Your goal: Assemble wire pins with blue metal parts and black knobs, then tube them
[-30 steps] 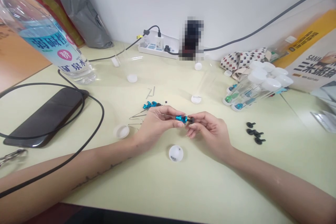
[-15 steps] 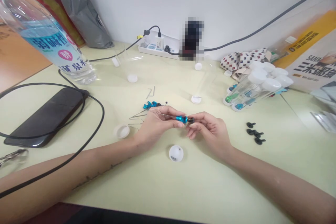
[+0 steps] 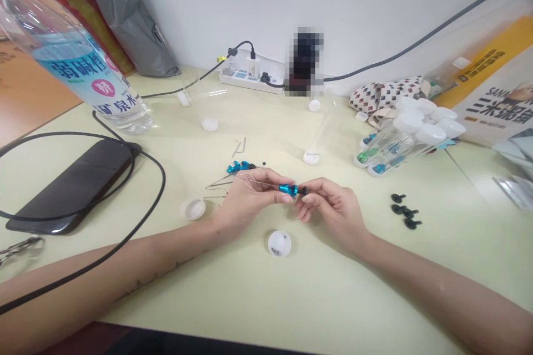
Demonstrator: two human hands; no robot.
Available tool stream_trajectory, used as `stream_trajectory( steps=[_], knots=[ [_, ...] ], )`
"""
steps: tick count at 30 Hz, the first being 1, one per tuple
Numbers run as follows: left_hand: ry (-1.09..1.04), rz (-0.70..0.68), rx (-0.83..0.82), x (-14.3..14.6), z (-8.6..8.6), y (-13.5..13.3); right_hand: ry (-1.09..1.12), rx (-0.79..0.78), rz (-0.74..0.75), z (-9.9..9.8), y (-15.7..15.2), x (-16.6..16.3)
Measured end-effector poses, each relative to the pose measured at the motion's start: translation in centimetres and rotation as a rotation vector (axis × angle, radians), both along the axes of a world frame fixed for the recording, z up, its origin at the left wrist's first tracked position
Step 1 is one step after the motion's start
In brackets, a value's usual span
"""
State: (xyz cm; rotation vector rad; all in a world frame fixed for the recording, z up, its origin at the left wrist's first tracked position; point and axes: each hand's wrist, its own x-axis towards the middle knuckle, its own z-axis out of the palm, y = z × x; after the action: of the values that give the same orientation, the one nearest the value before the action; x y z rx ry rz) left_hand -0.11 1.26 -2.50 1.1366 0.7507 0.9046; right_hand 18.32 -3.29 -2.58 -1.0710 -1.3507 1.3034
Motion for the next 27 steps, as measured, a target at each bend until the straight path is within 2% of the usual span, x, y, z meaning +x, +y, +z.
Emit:
stream_trajectory(
  steps=[27],
  knots=[
    [-0.019, -0.019, 0.027, 0.02, 0.01, -0.03, 0.022, -0.043, 0.074, -0.06, 0.16, 0.08]
  ],
)
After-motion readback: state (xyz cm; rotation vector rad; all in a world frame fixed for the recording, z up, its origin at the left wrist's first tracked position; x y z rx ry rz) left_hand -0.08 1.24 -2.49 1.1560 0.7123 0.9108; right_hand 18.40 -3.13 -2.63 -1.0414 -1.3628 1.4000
